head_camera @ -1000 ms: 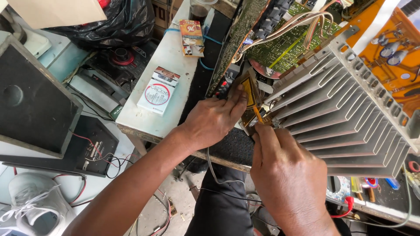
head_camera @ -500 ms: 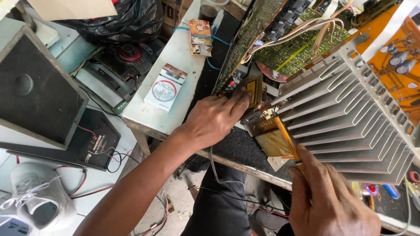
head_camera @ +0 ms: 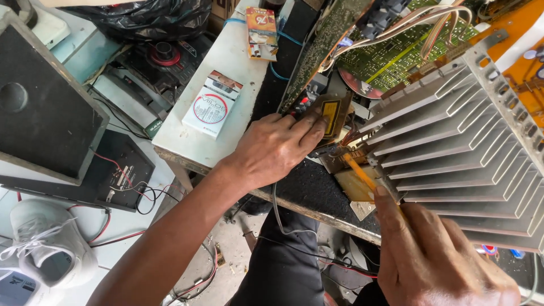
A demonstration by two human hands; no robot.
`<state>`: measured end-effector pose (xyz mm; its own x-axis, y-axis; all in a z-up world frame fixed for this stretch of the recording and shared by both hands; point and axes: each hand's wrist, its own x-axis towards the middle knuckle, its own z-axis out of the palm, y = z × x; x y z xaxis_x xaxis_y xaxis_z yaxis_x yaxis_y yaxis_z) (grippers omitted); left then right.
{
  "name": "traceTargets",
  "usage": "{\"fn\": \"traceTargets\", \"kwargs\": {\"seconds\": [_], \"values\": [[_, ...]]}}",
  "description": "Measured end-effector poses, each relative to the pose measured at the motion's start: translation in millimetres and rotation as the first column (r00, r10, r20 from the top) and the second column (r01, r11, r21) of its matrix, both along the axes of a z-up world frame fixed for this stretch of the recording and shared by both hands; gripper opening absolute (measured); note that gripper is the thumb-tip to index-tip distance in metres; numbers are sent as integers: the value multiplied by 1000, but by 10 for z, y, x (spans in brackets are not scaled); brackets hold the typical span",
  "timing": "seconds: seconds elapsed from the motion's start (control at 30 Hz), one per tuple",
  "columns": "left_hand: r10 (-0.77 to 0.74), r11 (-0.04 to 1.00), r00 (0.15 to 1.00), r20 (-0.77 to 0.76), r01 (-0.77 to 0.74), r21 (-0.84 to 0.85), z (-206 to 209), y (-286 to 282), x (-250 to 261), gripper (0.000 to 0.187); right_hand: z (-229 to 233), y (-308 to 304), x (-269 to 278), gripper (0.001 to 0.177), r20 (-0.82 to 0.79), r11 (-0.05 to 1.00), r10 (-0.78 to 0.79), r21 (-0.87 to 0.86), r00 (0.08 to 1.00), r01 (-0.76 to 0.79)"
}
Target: The person uses multimeter probes to test a component on a circuit board. They then use a screwdriver to remove screws and detach a small green circuit board from a larger assembly. Finally, they use pliers to cut a wire connected to the board.
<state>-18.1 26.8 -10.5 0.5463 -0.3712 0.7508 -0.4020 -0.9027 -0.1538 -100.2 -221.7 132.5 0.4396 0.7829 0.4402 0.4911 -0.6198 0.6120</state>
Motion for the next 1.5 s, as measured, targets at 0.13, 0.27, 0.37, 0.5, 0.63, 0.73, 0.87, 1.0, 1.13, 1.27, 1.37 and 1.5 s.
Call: {"fn": "traceTargets", "kwargs": {"seconds": [0.13, 0.27, 0.37, 0.5, 0.63, 0.73, 0.87, 1.0, 1.13, 1.27, 1.37, 1.5], "values": [[-27, 999, 998, 51, 29, -24, 49, -29, -23, 37, 100, 40, 48, 35, 42, 995, 6, -100, 999, -2], [34, 999, 996, 77, -32, -34, 111, -41, -129, 29, 187, 60, 61, 42, -6, 986, 54, -159, 998, -55], [21, 990, 999, -29, -25, -138, 180, -38, -234, 37, 147, 43, 28, 32, -130, 980, 125, -137, 984, -143], [69, 955, 997, -44, -79, -285, 179, -124, -359, 42, -54, -127, -89, 34, -213, 996, -85, -20, 973, 83], [35, 933, 999, -27, -42, -358, 157, -213, -374, 51, -160, -360, -55, 46, -335, 997, -5, 76, 942, 32], [-36, 908, 999, -7, 30, -417, 219, -248, -377, 43, -377, -540, -39, 46, -314, 987, -4, 153, 949, 54], [-60, 902, 997, -41, 37, -429, 226, -318, -389, 45, -510, -354, -125, 38, -442, 906, 10, 384, 897, 179], [-85, 877, 993, -80, 36, -479, 116, -350, -372, 44, -579, -218, -92, 37, -683, 715, 254, 610, 685, 343], [-85, 827, 986, -142, -9, -562, 109, -371, -371, 42, -729, -166, -80, 36, -728, 618, 377, 658, 573, 430], [-113, 806, 981, -157, -2, -591, 117, -367, -363, 40, -781, -104, -102, 38, -752, 601, 368, 641, 546, 478], [-131, 788, 977, -167, 0, -616, 123, -368, -362, 40, -807, -71, -119, 36, -781, 586, 326, 609, 532, 534], [-143, 782, 977, -161, 12, -623, 130, -384, -350, 40, -816, -38, -110, 35, -793, 494, 359, 609, 493, 621]]}}
